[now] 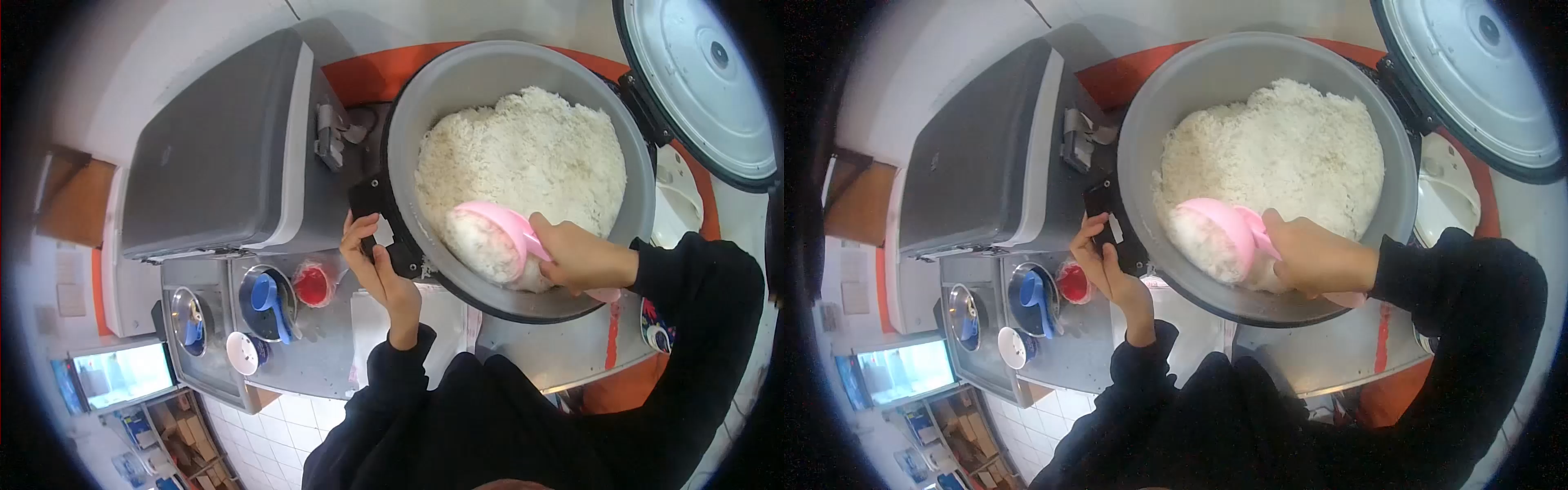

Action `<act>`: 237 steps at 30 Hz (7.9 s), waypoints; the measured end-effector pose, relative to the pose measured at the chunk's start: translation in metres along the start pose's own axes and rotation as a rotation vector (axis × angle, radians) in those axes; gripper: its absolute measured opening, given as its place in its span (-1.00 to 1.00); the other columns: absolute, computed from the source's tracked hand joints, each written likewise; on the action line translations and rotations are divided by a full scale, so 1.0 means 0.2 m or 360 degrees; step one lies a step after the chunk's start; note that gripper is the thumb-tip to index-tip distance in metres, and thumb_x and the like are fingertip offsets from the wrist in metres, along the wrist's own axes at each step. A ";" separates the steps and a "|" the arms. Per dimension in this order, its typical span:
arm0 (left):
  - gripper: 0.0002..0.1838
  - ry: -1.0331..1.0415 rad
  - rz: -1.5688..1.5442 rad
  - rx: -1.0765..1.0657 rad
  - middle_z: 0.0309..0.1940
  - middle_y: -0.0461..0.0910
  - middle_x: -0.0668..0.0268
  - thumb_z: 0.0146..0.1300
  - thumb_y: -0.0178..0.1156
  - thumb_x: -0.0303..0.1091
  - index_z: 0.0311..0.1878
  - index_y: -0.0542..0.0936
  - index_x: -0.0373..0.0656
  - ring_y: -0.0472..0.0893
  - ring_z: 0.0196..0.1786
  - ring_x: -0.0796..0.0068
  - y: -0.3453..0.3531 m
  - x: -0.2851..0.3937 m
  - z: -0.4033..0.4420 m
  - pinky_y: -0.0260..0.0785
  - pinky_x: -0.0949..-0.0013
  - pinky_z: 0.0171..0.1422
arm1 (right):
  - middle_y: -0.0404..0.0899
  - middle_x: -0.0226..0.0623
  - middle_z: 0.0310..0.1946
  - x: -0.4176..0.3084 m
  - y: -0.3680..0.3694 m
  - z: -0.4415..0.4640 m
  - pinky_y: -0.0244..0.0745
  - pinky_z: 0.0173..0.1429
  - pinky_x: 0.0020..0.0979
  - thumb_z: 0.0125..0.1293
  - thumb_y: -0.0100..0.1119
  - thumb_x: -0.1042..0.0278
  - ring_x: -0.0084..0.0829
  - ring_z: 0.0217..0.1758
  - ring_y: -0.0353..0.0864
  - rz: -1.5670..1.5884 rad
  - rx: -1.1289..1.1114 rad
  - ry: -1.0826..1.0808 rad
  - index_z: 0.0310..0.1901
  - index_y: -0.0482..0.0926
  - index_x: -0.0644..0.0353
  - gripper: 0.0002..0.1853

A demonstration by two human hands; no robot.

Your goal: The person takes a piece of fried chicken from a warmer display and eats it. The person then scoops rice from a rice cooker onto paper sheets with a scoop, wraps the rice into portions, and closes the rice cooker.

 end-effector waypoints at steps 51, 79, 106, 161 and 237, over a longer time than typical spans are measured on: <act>-0.69 -0.0034 0.0672 -0.2647 -0.21 0.49 0.11 -0.06 0.18 -0.27 -0.20 0.54 -0.14 0.48 -0.16 0.12 -1.18 -0.51 -1.37 0.34 0.20 -0.12 | -0.09 -0.09 0.29 0.00 1.67 -0.20 0.10 0.24 -0.36 -0.14 -0.26 0.76 -0.17 0.25 0.15 0.0261 0.2414 0.0249 0.30 -0.24 0.16 -0.14; -0.84 -0.0563 0.0601 -0.1765 -0.63 0.51 0.14 -0.07 0.22 -0.37 -0.52 0.49 -0.26 0.54 -0.49 0.17 -1.18 -0.46 -1.03 0.34 0.33 -0.41 | 0.56 -0.21 -0.59 -0.05 1.79 0.31 0.42 -0.34 -0.40 -0.22 0.31 0.25 -0.29 -0.48 0.56 0.0217 0.0557 -0.0272 -0.57 0.62 0.14 -0.82; -0.93 0.0213 0.0954 -0.1288 -0.52 0.53 0.28 0.02 0.04 -0.45 -0.43 0.51 -0.09 0.53 -0.42 0.25 -1.11 -0.20 -1.02 0.36 0.27 -0.37 | 0.46 -0.41 -0.55 -0.03 1.66 0.06 0.38 -0.37 -0.34 -0.15 0.15 0.40 -0.31 -0.43 0.48 -0.0254 0.1508 -0.0224 -0.59 0.45 0.07 -0.94; -0.73 0.0408 0.1640 -0.0829 -0.17 0.44 0.39 -0.24 0.18 -0.44 -0.36 0.54 0.12 0.27 0.08 0.31 -1.27 -0.35 -0.78 -0.06 0.03 0.10 | 0.34 -0.31 -0.60 -0.18 1.87 0.15 0.33 -0.33 -0.37 -0.13 0.07 0.57 -0.34 -0.39 0.39 0.0218 0.1438 -0.0519 -0.48 0.60 0.12 -0.84; -0.58 -0.0028 0.0161 -0.1423 -0.27 0.50 0.05 -0.01 0.24 -0.26 -0.08 0.44 -0.23 0.53 -0.24 0.36 -0.79 0.24 -0.66 0.35 0.44 -0.17 | 0.53 -0.16 -0.48 -0.49 1.48 -0.22 0.40 -0.28 -0.34 -0.24 0.23 0.45 -0.20 -0.41 0.52 0.0793 0.1620 -0.0341 -0.42 0.51 0.20 -0.77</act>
Point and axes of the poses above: each hand's wrist, its own z-axis towards the middle knuckle, its own y-axis out of the palm, x = y × z, the point moved 9 cm from there along z, towards the middle knuckle
